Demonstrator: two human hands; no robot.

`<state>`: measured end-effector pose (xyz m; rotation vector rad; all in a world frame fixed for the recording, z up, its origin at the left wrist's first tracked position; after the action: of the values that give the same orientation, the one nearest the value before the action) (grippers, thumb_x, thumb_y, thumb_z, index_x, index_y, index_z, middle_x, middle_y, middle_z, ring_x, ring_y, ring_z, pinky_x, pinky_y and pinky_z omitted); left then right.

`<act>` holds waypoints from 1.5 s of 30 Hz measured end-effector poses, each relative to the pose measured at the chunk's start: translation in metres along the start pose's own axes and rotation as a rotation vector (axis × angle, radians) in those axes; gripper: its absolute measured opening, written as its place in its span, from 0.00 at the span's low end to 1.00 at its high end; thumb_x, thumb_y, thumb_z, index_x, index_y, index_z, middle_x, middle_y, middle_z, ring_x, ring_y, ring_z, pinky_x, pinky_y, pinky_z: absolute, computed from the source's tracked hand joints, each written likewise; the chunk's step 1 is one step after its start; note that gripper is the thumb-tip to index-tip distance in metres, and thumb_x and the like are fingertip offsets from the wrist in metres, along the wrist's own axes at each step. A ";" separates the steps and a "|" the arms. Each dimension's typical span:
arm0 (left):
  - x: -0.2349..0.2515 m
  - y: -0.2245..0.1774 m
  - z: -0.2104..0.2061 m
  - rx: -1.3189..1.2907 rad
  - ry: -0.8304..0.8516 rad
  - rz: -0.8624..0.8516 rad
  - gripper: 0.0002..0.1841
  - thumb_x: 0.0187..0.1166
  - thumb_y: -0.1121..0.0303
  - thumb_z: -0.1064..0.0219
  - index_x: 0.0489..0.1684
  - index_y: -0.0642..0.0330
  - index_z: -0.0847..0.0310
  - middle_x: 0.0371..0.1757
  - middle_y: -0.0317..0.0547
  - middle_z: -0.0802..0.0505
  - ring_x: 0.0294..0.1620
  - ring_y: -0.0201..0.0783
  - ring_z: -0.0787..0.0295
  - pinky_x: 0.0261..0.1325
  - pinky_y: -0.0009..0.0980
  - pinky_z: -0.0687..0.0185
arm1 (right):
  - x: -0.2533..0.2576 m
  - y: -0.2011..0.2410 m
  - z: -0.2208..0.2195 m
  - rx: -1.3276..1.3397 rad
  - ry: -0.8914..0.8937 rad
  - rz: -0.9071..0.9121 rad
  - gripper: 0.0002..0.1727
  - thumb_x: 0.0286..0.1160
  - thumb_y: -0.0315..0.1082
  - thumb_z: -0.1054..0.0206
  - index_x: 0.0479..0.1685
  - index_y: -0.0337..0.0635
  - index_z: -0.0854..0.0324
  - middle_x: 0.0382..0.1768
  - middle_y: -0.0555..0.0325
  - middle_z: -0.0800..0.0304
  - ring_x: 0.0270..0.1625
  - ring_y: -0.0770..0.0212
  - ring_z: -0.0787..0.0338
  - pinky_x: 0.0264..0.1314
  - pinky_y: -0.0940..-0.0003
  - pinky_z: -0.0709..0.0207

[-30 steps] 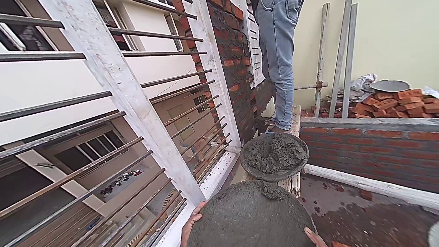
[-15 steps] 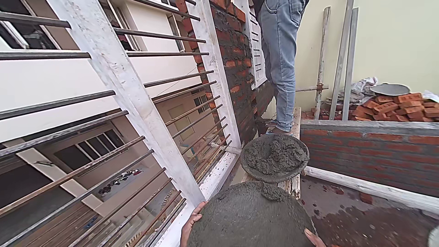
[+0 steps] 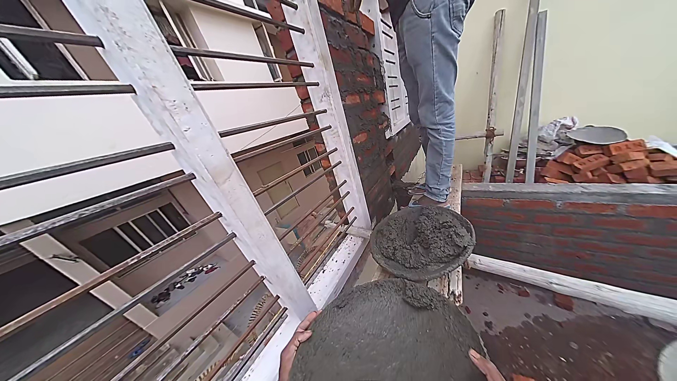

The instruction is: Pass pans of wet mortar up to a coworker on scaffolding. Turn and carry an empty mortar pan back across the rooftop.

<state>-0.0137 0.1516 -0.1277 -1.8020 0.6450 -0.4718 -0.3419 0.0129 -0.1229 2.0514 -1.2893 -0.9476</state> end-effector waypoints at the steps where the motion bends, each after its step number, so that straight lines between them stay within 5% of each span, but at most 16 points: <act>1: 0.000 0.000 0.000 0.002 0.002 -0.003 0.24 0.82 0.75 0.62 0.72 0.70 0.28 0.62 0.45 0.08 0.61 0.31 0.10 0.64 0.31 0.15 | 0.000 0.000 0.000 0.003 -0.001 0.000 0.12 0.87 0.35 0.53 0.51 0.44 0.24 0.40 0.66 0.10 0.45 0.74 0.09 0.55 0.71 0.13; 13: 0.001 0.004 0.005 0.016 0.025 -0.014 0.25 0.83 0.75 0.61 0.75 0.72 0.31 0.67 0.48 0.11 0.65 0.32 0.13 0.68 0.33 0.17 | 0.001 -0.002 0.001 0.029 0.021 0.008 0.12 0.87 0.34 0.54 0.51 0.45 0.24 0.41 0.66 0.09 0.46 0.74 0.09 0.56 0.71 0.13; 36: 0.003 -0.002 0.002 -0.036 0.022 -0.002 0.25 0.82 0.75 0.63 0.74 0.68 0.30 0.61 0.43 0.06 0.59 0.32 0.08 0.61 0.32 0.13 | -0.008 0.006 -0.007 0.015 -0.070 -0.013 0.14 0.88 0.32 0.55 0.48 0.44 0.21 0.37 0.67 0.08 0.42 0.77 0.08 0.51 0.75 0.12; 45: 0.007 -0.009 0.011 0.081 0.081 0.055 0.24 0.84 0.73 0.63 0.77 0.64 0.33 0.63 0.35 0.08 0.58 0.22 0.10 0.58 0.23 0.14 | -0.011 0.008 -0.008 0.020 -0.081 -0.094 0.16 0.85 0.37 0.47 0.58 0.40 0.19 0.44 0.55 0.06 0.46 0.66 0.06 0.49 0.69 0.10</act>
<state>0.0002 0.1577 -0.1231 -1.6917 0.7192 -0.5287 -0.3430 0.0203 -0.1093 2.1247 -1.2565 -1.0742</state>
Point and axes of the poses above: each hand's wrist, its own x-axis towards the middle knuckle, its own z-axis out of the back of the hand, y = z × x, the point moved 2 cm from there along x, towards the middle knuckle
